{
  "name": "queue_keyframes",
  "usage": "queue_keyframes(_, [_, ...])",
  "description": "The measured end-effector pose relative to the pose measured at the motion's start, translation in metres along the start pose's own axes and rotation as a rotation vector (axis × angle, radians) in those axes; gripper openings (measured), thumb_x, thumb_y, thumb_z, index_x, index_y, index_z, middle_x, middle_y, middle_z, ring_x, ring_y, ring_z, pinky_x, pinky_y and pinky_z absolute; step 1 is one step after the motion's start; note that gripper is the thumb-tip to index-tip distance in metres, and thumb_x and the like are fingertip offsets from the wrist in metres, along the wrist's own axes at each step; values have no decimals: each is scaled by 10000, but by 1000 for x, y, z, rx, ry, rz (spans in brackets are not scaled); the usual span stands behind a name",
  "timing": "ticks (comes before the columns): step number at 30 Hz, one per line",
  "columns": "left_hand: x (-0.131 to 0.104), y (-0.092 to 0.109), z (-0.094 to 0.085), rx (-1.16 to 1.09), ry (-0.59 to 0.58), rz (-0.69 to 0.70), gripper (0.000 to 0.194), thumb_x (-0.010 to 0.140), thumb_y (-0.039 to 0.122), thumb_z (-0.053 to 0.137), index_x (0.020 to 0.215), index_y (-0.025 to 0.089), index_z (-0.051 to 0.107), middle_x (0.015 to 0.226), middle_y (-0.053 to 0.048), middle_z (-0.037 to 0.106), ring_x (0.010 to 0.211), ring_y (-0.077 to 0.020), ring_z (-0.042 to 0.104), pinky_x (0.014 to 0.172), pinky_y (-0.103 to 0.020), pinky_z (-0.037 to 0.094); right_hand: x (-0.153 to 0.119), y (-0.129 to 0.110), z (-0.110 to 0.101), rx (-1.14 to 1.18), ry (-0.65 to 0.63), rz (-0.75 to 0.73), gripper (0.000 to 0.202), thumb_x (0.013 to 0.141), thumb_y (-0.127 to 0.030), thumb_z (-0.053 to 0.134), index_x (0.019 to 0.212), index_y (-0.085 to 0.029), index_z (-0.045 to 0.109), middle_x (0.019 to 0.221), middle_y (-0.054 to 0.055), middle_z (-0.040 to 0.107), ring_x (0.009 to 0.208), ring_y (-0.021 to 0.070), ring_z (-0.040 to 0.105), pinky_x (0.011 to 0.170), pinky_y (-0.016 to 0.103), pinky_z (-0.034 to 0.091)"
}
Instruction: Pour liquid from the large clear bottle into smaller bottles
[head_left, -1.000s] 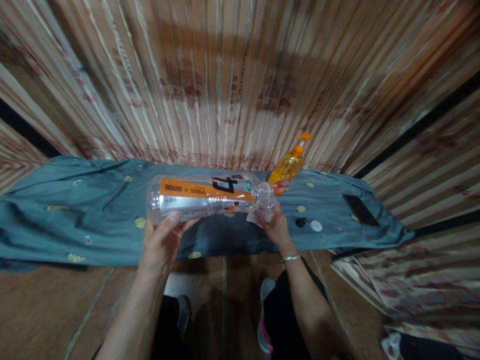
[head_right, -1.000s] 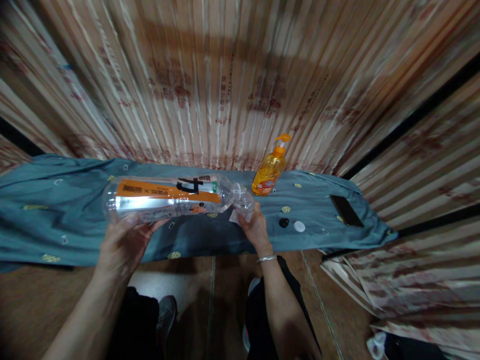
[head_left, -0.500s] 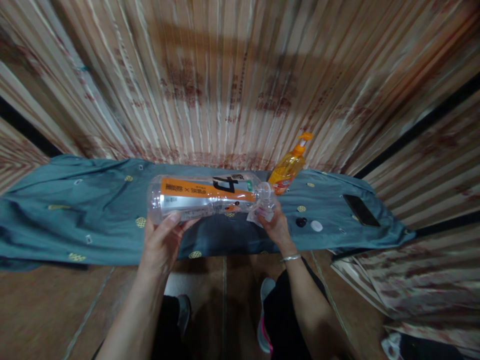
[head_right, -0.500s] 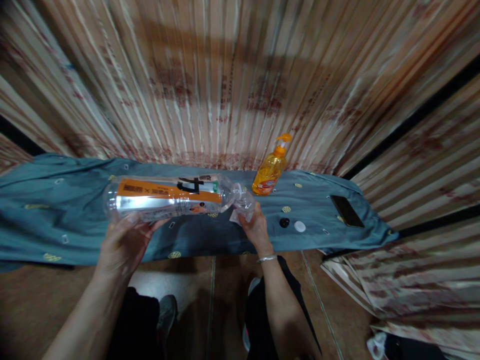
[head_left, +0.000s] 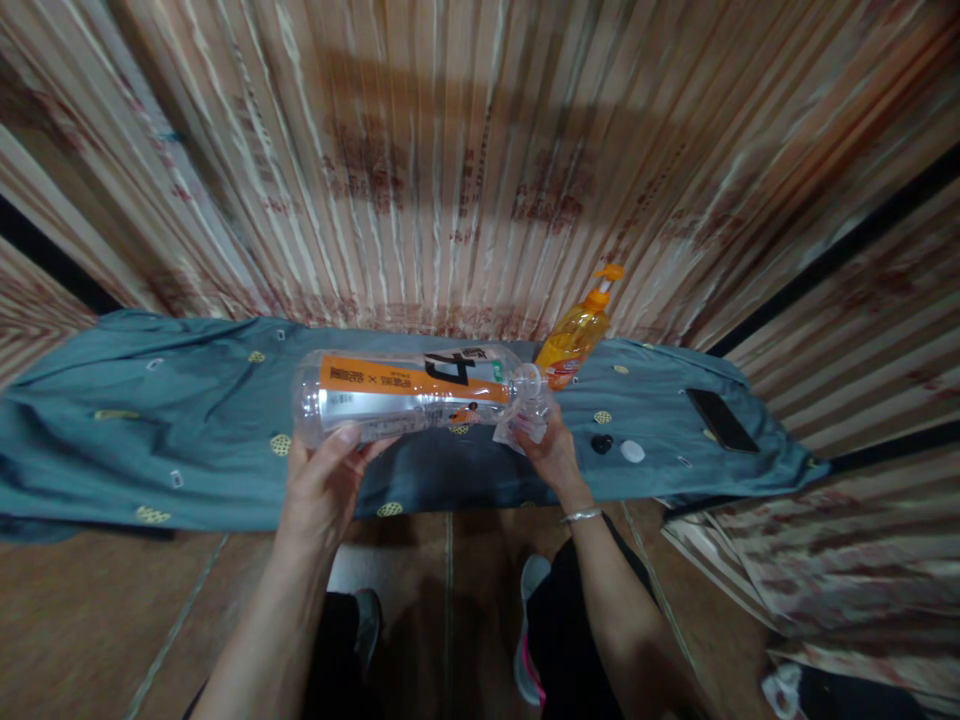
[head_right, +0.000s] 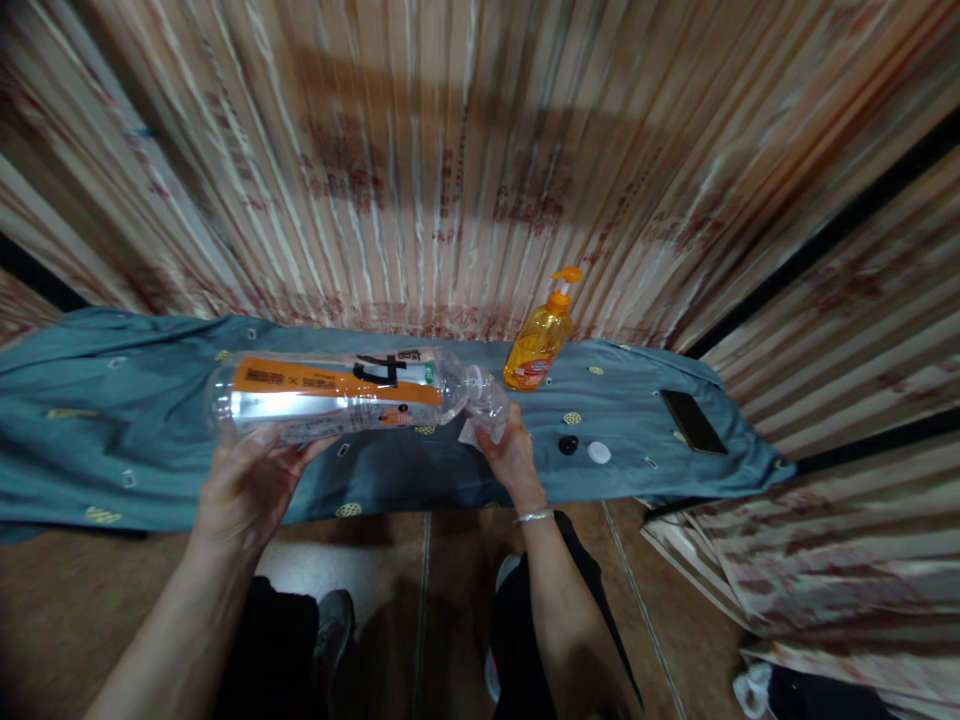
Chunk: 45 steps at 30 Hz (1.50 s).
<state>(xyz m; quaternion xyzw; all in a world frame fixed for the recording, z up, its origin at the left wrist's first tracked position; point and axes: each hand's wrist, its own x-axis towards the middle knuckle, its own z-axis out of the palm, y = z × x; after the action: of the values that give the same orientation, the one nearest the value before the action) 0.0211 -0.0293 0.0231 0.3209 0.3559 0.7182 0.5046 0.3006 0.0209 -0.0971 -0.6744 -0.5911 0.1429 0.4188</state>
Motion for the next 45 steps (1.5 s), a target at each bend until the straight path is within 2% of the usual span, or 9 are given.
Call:
queue_keyframes(6, [1, -1, -2, 1, -3, -3, 440, 575, 333, 922, 974, 237, 766, 942, -66, 787, 889, -300, 759, 787, -472, 656, 0, 0, 0, -5, -8, 13, 517, 748, -299, 725, 1227, -214, 547, 1099, 106, 776, 998, 340, 760, 827, 427, 609])
queue_keyframes(10, [1, -1, -2, 3, -4, -10, 460, 569, 334, 930, 983, 227, 763, 923, -67, 785, 878, -294, 759, 783, -464, 656, 0, 0, 1, -1, -1, 4, 502, 753, -306, 718, 1217, -213, 551, 1087, 103, 775, 998, 334, 759, 825, 424, 607])
queue_keyframes(16, [1, -1, -2, 5, -7, -6, 592, 565, 347, 933, 1119, 260, 744, 892, -56, 781, 863, -305, 763, 795, -493, 650, 1, 1, 0, 19, -5, -21, 531, 749, -284, 719, 1249, -219, 551, 1116, 94, 772, 1032, 316, 754, 863, 410, 604])
queue_keyframes(31, [0, -1, 0, 1, 4, -4, 471, 561, 357, 943, 980, 241, 762, 878, -57, 784, 827, -285, 765, 769, -448, 668, 1, 3, 1, 8, 2, 1, 535, 747, -301, 725, 1245, -225, 543, 1099, 90, 777, 989, 325, 761, 845, 431, 606])
queue_keyframes(38, [1, -1, 1, -7, 1, 6, 612, 536, 375, 956, 1100, 253, 750, 853, -50, 786, 798, -285, 769, 731, -438, 672, 0, -1, 0, 12, 0, 17, 524, 748, -270, 729, 1237, -206, 550, 1117, 113, 772, 1030, 328, 752, 870, 415, 601])
queue_keyframes(45, [1, -2, 1, -30, -12, 19, 628, 550, 349, 953, 1127, 222, 740, 869, -73, 791, 781, -268, 766, 719, -408, 666, 1, 1, 0, 5, 5, -13, 505, 755, -291, 727, 1223, -203, 556, 1088, 98, 775, 988, 315, 756, 836, 401, 603])
